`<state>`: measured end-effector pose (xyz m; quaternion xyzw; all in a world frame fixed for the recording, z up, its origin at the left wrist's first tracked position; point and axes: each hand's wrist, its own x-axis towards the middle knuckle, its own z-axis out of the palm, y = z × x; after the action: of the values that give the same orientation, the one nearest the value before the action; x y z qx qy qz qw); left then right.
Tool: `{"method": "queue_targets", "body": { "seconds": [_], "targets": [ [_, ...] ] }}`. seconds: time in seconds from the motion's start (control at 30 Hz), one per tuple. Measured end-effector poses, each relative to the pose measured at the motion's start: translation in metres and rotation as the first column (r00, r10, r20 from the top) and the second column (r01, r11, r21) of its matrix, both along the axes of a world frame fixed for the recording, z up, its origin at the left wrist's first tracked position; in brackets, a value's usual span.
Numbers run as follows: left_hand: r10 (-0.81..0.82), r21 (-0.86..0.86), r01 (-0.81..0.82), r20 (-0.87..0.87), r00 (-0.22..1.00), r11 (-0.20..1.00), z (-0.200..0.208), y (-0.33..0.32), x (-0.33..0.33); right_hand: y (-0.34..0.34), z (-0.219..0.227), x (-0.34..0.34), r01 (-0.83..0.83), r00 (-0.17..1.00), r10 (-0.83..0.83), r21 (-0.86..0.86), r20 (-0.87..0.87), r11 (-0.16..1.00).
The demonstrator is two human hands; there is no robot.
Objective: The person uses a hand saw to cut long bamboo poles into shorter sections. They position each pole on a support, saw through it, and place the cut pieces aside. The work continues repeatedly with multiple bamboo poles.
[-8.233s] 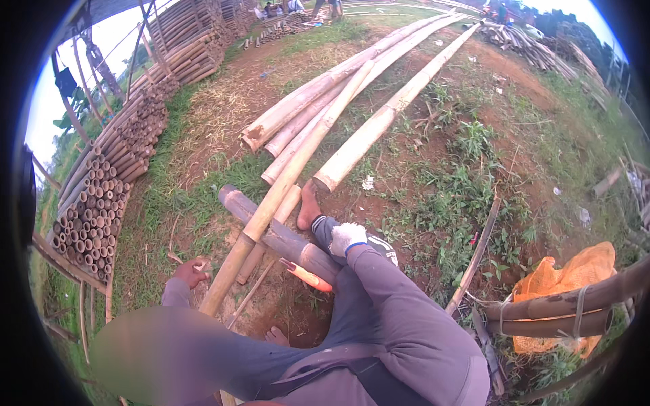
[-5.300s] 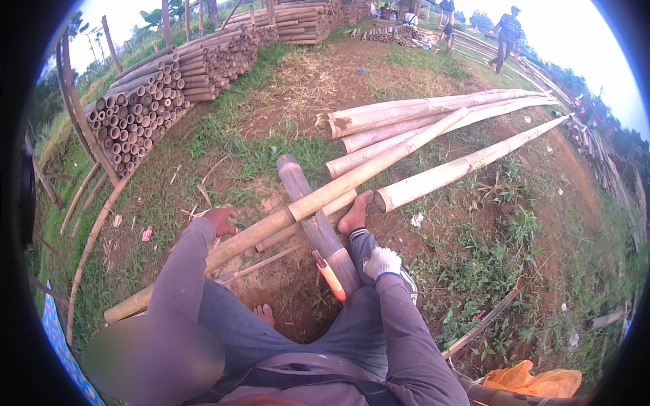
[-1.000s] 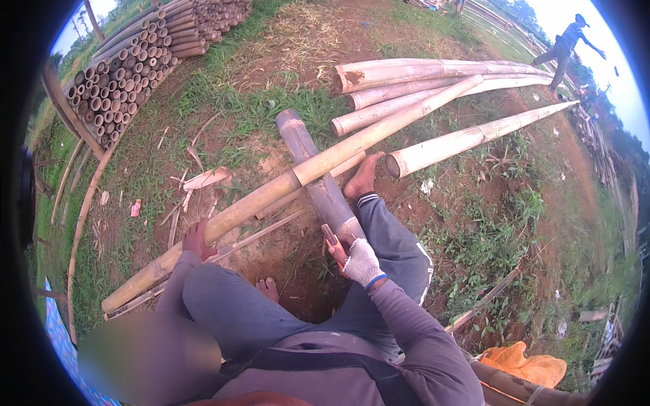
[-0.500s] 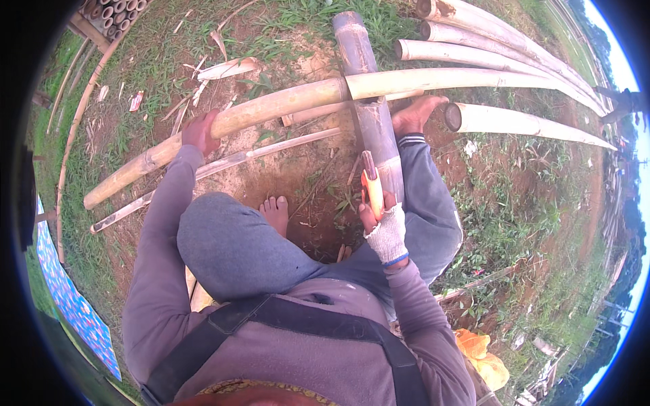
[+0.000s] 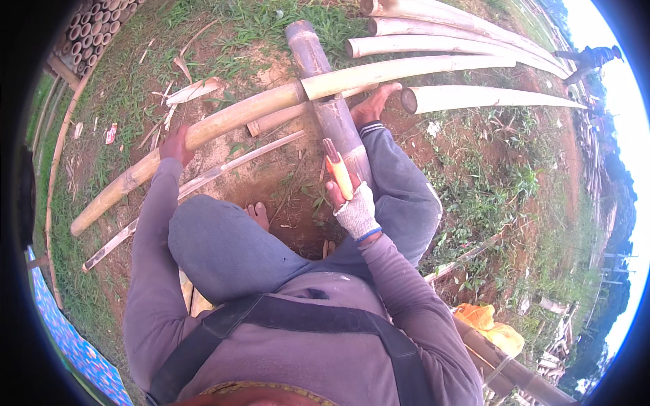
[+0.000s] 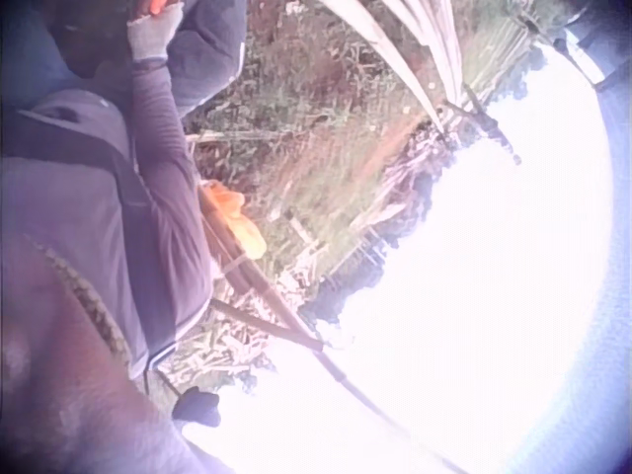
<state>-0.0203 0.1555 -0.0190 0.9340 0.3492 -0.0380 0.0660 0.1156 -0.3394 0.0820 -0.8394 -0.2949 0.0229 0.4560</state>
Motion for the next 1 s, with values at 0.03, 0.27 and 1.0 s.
{"method": "queue_targets", "body": {
  "seconds": [0.03, 0.27, 1.0],
  "targets": [
    [0.002, 0.005, -0.002, 0.001, 1.0, 1.0, -0.003, 0.001, 0.0, 0.003, 0.01, -0.002, 0.001, 1.0, -0.001, -0.004, -0.028, 1.0],
    [0.01, 0.019, -0.011, 0.017, 1.0, 1.0, -0.006, 0.0, 0.004, 0.002, 0.03, 0.005, -0.039, 0.985, 0.042, 0.018, -0.169, 0.999],
    [-0.141, -0.083, 0.138, -0.026, 0.99, 0.987, 0.097, -0.005, -0.013, -0.014, 0.065, 0.035, 0.12, 0.952, -0.073, 0.14, -0.298, 0.983]
  ]
}}
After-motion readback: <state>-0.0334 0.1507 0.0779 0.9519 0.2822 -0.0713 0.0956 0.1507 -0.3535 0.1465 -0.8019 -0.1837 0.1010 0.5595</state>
